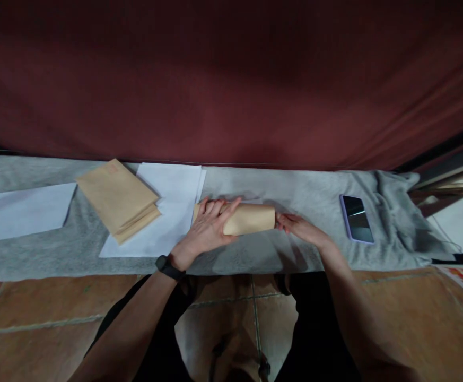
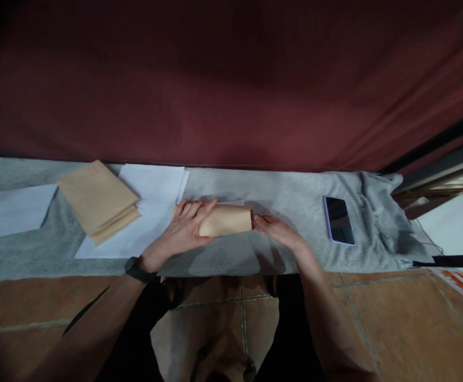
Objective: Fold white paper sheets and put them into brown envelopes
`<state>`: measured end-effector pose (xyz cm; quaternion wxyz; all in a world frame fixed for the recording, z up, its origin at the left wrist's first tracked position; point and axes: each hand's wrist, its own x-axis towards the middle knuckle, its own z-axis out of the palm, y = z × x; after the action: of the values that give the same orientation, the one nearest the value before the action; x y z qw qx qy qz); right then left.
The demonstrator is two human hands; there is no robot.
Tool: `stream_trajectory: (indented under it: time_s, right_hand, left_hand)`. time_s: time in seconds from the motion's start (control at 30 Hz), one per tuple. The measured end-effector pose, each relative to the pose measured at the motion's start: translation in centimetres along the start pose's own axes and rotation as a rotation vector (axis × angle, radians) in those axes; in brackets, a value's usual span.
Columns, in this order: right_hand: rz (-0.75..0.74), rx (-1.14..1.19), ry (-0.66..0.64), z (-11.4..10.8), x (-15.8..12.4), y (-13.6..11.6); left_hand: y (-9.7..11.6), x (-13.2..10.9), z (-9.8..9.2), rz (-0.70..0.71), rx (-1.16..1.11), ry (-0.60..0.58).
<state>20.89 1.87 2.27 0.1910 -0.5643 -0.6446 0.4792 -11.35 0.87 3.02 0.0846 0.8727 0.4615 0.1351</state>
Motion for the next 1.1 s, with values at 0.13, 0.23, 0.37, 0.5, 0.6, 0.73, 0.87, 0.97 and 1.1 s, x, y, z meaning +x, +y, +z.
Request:
stream_trajectory:
  time_s: [0.13,0.23,0.37,0.5,0.6,0.73,0.87,0.97,1.1]
  right_hand:
    - [-0.064,-0.081,0.022,0.8,1.1,-1.0]
    - [-0.033,-0.113,0.261,1.5,2.6,-1.1]
    - [0.061,-0.315,0.332,3.5,3.6,-2.0]
    - [0.138,-0.501,0.356,6.0,3.7,-3.4]
    - [0.168,-0.559,0.353,6.9,3.9,-3.8]
    - [0.197,-0.569,0.319,7.0,4.3,-3.6]
    - [0.142,-0.469,0.304,6.7,4.4,-3.3]
    - [0.118,-0.406,0.291,5.4,4.6,-2.7]
    - [0.121,-0.307,0.464,1.9,4.8,-1.3]
  left_hand:
    - [-1.6,-0.4,-1.0,-0.050,0.004,-0.005]
    - [-3.1,-1.0,-1.8,-0.101,0.012,-0.004]
    - [-5.1,-1.9,-2.5,-0.160,0.047,-0.007]
    - [-6.6,-2.5,-2.6,-0.203,0.069,-0.040]
    - [-7.4,-2.7,-2.4,-0.224,0.070,-0.068]
    - [-7.9,-2.8,-2.0,-0.223,0.063,-0.096]
    - [-8.3,-2.9,-1.8,-0.223,0.052,-0.119]
    - [-8.6,-3.0,-1.7,-0.230,0.044,-0.133]
    - [-8.8,-3.0,-1.7,-0.228,0.030,-0.145]
